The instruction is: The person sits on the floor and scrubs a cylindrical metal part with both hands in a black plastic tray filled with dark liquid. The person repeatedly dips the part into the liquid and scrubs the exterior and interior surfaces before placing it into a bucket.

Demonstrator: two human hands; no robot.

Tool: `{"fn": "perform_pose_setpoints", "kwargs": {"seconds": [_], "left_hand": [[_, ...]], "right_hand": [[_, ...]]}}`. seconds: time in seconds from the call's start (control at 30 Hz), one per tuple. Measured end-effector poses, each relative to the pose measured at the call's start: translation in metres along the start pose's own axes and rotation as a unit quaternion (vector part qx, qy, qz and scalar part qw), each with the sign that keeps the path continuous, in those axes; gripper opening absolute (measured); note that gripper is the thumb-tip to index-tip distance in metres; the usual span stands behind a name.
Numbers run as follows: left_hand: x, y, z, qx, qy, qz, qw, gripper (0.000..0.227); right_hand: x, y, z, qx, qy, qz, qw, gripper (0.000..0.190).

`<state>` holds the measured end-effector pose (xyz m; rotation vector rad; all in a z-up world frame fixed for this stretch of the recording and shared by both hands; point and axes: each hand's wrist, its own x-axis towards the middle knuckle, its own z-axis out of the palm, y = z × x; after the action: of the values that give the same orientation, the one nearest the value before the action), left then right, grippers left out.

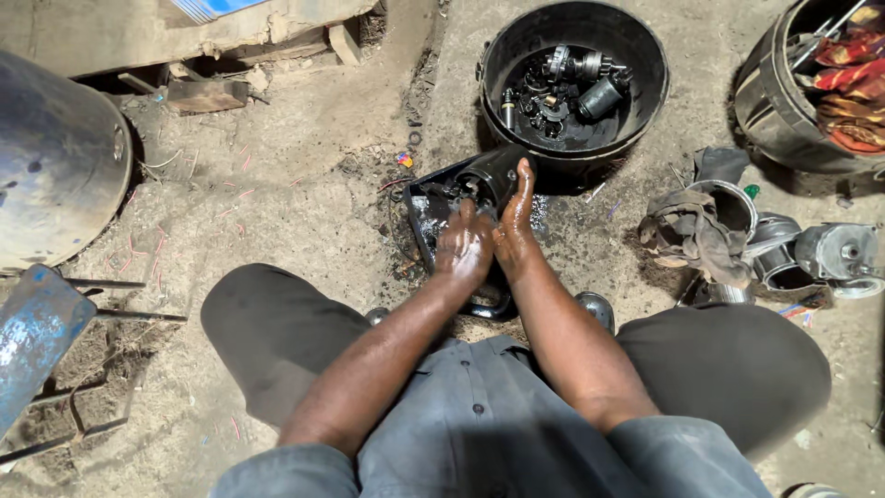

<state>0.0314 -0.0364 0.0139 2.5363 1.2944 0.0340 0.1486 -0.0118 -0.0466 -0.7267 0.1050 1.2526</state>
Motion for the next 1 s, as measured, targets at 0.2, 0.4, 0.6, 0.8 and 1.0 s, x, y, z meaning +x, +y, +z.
{"fn": "perform_pose_setpoints", "kwargs": {"seconds": [0.2,0.4,0.6,0.8,1.0], "left_hand": [[0.011,0.005,0.023,-0.323,0.174,-0.049,0.929,0.043],[-0.010,-0.022,0.000,-0.100,0.050,0.133,0.985,0.028],[-0.015,-0.023,-0.024,-0.315,0.153,-0.012,0.937,0.038],[-0.016,-0.055,-0.043,-0.293,0.329,-0.034,0.897,0.031],[0.008,-0.042,-0.006,0.095,0.209,0.188,0.955,0.053]], "right_hand": [[0.009,0.001,-0.017,-0.012,0.022,-0.018,1.000,0.066],[0.013,0.001,-0.015,0.053,-0.011,0.001,0.999,0.064],[0.023,-0.001,-0.012,0.091,-0.065,-0.032,0.993,0.062],[0.023,0.000,-0.018,0.113,-0.022,-0.019,0.993,0.064],[0.010,-0.001,-0.002,0.063,-0.051,-0.012,0.997,0.065]]}}
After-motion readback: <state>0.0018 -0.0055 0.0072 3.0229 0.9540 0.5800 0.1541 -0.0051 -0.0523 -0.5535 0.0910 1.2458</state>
